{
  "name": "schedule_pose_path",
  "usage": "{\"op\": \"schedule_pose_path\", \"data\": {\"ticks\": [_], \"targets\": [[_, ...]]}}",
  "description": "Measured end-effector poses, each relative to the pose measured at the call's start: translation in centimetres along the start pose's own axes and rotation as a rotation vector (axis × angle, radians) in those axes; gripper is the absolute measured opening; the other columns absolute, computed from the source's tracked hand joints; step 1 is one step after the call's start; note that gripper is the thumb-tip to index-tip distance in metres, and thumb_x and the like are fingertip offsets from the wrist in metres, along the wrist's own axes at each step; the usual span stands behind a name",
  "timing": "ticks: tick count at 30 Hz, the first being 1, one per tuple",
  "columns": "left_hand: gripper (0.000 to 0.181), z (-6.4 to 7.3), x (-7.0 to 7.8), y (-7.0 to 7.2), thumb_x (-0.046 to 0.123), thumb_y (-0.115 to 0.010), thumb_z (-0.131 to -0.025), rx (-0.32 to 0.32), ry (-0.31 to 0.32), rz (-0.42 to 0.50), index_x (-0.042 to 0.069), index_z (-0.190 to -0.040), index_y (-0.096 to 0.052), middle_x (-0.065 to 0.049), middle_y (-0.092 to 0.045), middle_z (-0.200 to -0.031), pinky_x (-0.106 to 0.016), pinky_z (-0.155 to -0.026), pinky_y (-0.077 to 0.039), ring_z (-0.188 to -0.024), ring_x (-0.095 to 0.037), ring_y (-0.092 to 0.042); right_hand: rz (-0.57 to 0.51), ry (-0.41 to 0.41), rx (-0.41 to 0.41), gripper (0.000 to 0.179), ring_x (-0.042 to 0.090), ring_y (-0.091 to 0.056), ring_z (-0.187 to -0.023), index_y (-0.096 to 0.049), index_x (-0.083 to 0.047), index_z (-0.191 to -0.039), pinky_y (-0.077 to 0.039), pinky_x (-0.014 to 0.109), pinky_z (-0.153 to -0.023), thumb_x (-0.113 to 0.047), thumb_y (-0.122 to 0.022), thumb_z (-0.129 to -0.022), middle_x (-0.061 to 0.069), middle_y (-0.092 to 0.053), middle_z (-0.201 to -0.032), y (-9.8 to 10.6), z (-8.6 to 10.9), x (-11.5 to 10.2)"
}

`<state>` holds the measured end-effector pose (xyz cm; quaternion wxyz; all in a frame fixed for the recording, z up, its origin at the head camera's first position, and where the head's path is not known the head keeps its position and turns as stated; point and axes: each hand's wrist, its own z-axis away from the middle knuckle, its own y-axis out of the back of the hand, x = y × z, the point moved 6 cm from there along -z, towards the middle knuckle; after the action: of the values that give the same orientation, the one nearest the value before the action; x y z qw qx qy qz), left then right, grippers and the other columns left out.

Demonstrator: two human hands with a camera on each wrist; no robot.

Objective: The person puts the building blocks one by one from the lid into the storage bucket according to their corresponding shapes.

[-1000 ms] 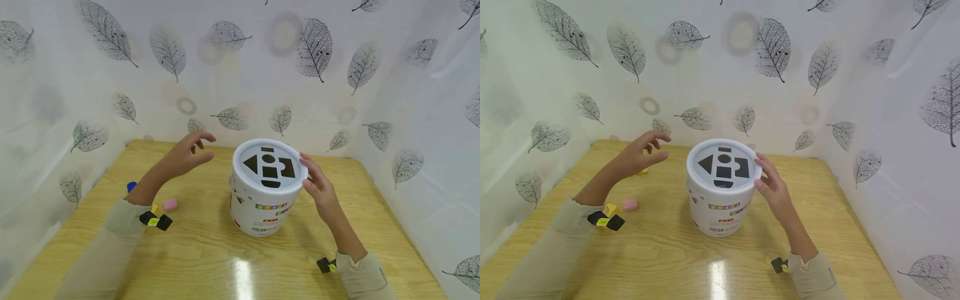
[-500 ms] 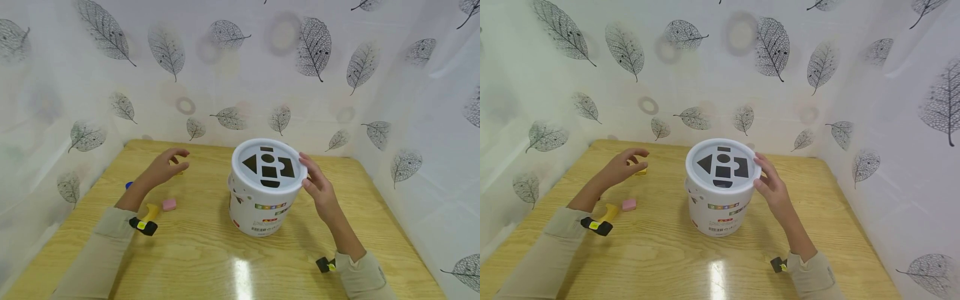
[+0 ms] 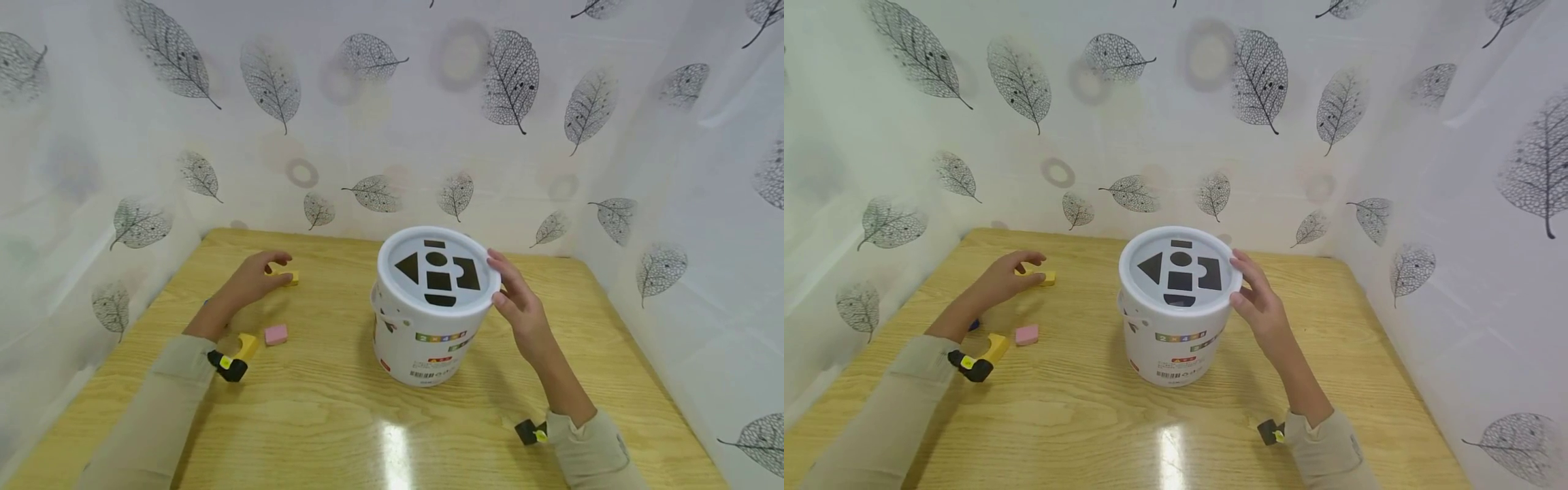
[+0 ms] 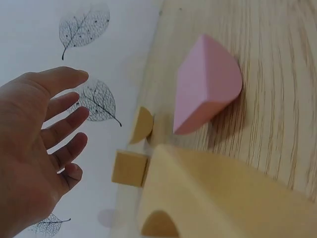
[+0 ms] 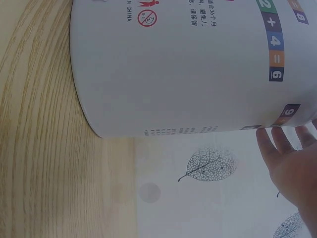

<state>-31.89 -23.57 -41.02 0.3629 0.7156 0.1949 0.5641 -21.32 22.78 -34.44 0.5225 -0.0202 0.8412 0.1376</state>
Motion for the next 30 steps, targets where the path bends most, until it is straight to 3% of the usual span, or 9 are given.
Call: {"op": "schedule_pose_path", "data": {"ticks": [5,20,27,30], "targets": [[0.051,-0.2,-1.2,0.1,0.023,-0.061,-0.102,-0.025,0.048,-0.015,-0.002,-0.144,-0.049,-0.028,-0.052,-0.141,-0.06,-0.103,-0.039,-0.125,-0.047,-0.046,0.0,0.004,-0.001,0.052,0.016,-0.035,-0.147,-0.039,-0.01,-0.155,-0.043,0.02,-0.106,-0.01,-0.047,-0.103,0.002,-0.025,-0.166,0.0,-0.1,0.0],[0.047,-1.2,-3.2,-0.2,0.024,-0.06,-0.102,-0.077,0.098,-0.073,0.003,-0.143,-0.052,-0.024,-0.052,-0.143,-0.064,-0.107,-0.037,-0.134,-0.053,-0.035,0.004,0.006,-0.003,0.052,0.015,-0.034,-0.147,-0.039,-0.01,-0.155,-0.043,0.02,-0.106,-0.01,-0.047,-0.103,0.003,-0.025,-0.166,-0.1,0.0,0.1],[0.045,-2.0,-3.7,-0.5,0.024,-0.062,-0.1,-0.117,0.136,-0.125,0.004,-0.14,-0.056,-0.022,-0.053,-0.142,-0.065,-0.107,-0.032,-0.142,-0.052,-0.017,0.004,0.012,-0.007,0.052,0.015,-0.036,-0.146,-0.039,-0.01,-0.155,-0.043,0.02,-0.106,-0.009,-0.047,-0.103,0.003,-0.025,-0.167,0.0,0.0,0.2],[0.044,-2.3,-3.4,-0.7,0.022,-0.065,-0.098,-0.133,0.128,-0.154,0.003,-0.137,-0.059,-0.022,-0.057,-0.138,-0.063,-0.106,-0.033,-0.137,-0.048,-0.024,0.004,0.011,-0.007,0.052,0.014,-0.036,-0.146,-0.039,-0.01,-0.155,-0.043,0.02,-0.106,-0.01,-0.047,-0.103,0.003,-0.025,-0.167,0.0,0.1,0.1]]}}
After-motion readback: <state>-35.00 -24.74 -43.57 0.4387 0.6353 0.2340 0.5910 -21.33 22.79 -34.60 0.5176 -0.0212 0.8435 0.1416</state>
